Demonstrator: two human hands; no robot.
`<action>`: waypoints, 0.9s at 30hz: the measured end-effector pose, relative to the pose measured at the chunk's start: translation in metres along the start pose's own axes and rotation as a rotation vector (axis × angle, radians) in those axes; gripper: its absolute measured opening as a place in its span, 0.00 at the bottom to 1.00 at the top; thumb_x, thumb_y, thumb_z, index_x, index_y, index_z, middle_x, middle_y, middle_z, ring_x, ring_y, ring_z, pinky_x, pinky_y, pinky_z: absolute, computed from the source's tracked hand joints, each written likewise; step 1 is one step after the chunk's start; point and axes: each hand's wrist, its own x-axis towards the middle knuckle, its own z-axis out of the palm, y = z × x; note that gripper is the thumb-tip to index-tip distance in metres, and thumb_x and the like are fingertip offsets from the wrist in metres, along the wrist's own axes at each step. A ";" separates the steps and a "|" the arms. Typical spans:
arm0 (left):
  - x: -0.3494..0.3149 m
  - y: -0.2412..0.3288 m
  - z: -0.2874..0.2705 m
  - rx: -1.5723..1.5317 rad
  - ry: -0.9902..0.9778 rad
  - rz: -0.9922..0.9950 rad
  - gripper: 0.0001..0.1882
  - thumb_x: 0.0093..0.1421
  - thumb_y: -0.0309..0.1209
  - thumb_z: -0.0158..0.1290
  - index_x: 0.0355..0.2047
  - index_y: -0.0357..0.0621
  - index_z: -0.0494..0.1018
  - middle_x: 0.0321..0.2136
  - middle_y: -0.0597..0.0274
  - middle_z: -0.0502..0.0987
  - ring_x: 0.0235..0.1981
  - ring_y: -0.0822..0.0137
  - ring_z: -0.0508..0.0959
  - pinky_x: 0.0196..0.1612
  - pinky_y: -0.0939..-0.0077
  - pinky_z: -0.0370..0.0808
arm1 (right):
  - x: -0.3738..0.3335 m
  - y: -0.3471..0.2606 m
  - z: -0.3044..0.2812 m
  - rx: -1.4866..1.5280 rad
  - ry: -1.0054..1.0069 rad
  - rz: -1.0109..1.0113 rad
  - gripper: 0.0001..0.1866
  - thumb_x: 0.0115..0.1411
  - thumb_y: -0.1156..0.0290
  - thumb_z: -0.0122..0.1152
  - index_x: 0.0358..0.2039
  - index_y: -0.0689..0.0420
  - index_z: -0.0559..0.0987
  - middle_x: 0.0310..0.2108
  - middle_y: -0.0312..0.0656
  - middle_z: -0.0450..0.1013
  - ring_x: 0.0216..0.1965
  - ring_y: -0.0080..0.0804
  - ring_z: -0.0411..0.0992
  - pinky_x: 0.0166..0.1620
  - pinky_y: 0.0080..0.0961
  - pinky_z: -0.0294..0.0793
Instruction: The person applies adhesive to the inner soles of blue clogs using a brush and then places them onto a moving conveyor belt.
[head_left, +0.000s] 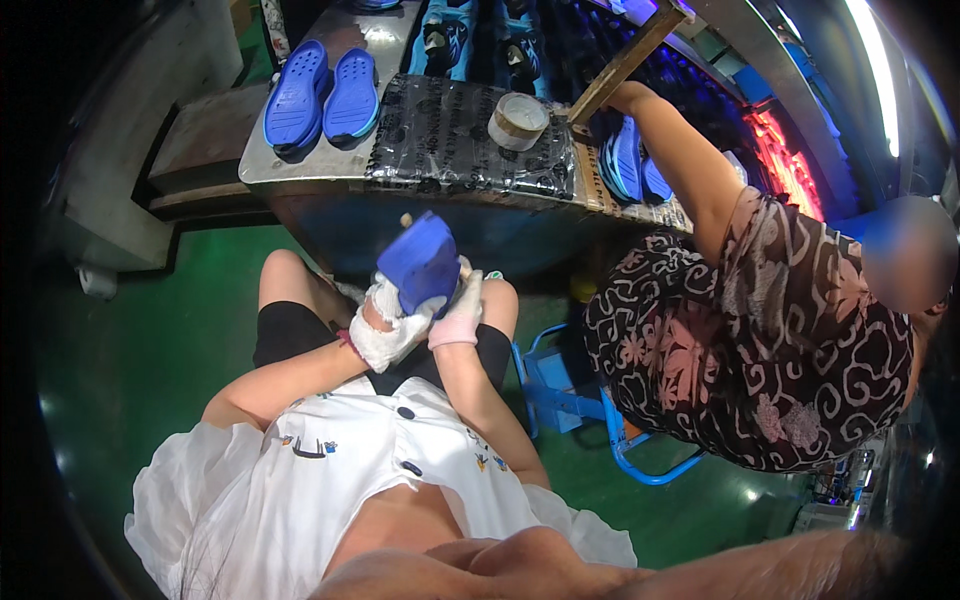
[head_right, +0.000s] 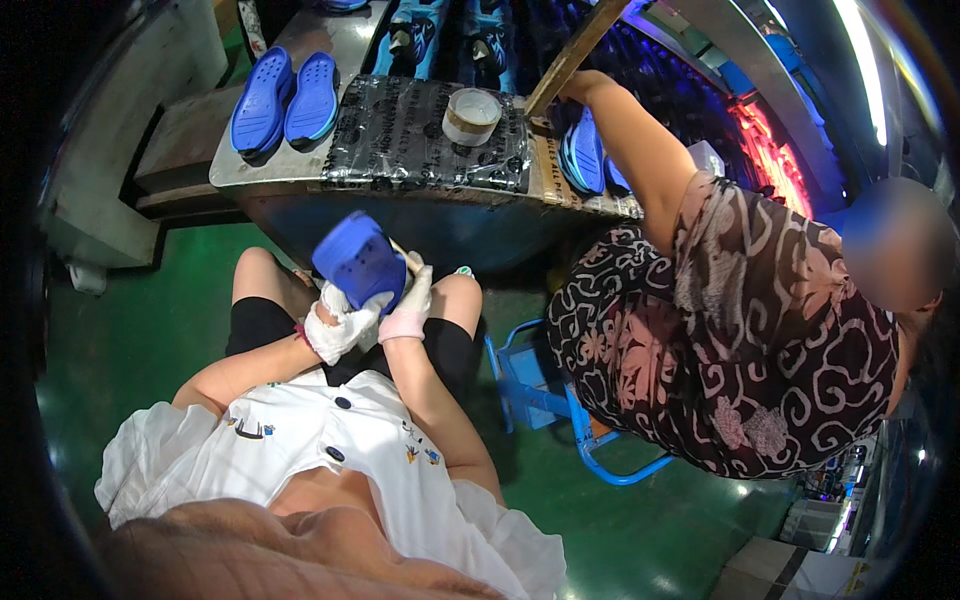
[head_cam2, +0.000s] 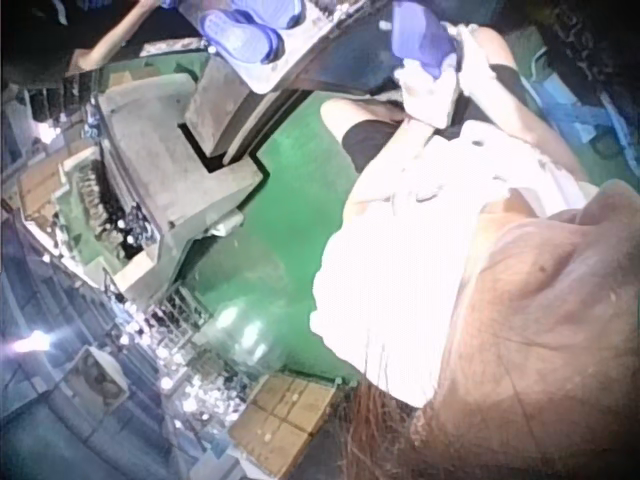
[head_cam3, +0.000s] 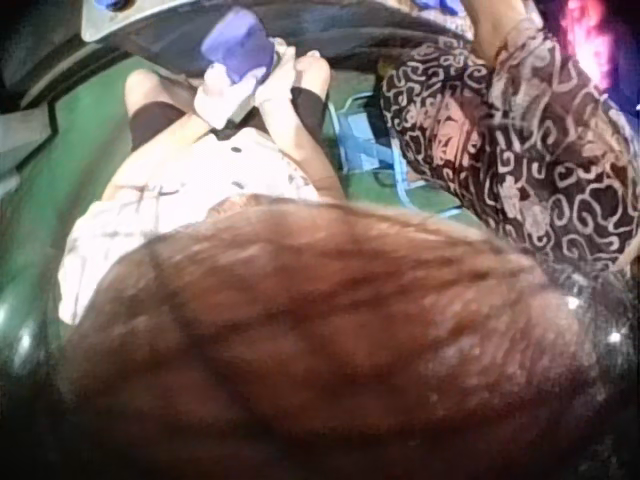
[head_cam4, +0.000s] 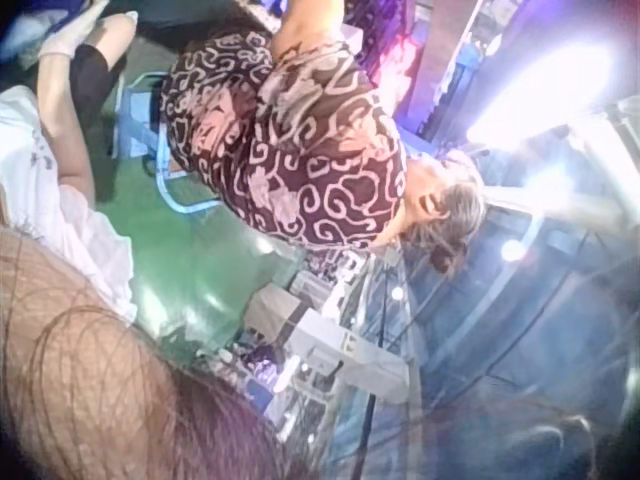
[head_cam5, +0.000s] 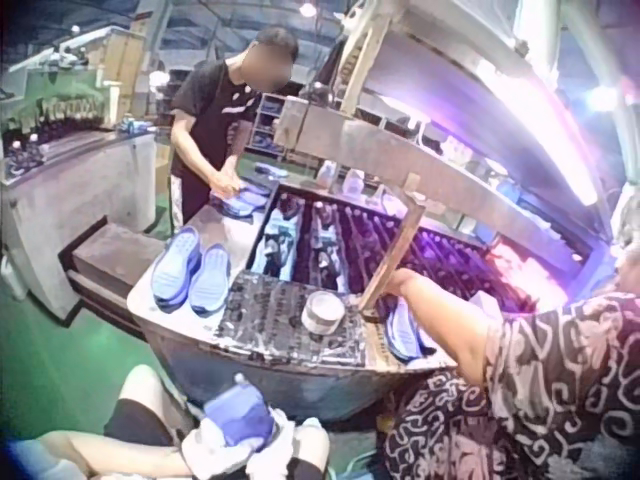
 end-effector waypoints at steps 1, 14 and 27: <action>-0.003 -0.009 -0.004 0.057 -0.053 0.070 0.18 0.53 0.27 0.58 0.45 0.39 0.71 0.40 0.49 0.77 0.40 0.54 0.78 0.44 0.67 0.73 | 0.000 0.002 -0.001 -0.040 0.040 0.033 0.25 0.66 0.48 0.38 0.49 0.54 0.73 0.50 0.42 0.70 0.51 0.38 0.68 0.54 0.35 0.67; 0.089 0.030 0.044 -0.213 -0.425 -0.263 0.37 0.49 0.31 0.65 0.57 0.36 0.59 0.43 0.57 0.74 0.41 0.70 0.75 0.45 0.73 0.75 | 0.075 0.027 -0.083 -0.594 -0.113 -0.175 0.19 0.67 0.58 0.41 0.46 0.56 0.74 0.36 0.38 0.76 0.34 0.28 0.74 0.38 0.22 0.73; 0.275 0.046 0.205 -0.241 -0.409 -0.296 0.37 0.56 0.41 0.59 0.59 0.36 0.56 0.36 0.54 0.76 0.33 0.66 0.77 0.35 0.73 0.77 | 0.075 0.030 -0.074 -0.467 -0.127 -0.011 0.17 0.66 0.56 0.40 0.35 0.53 0.74 0.24 0.34 0.76 0.17 0.23 0.67 0.20 0.17 0.63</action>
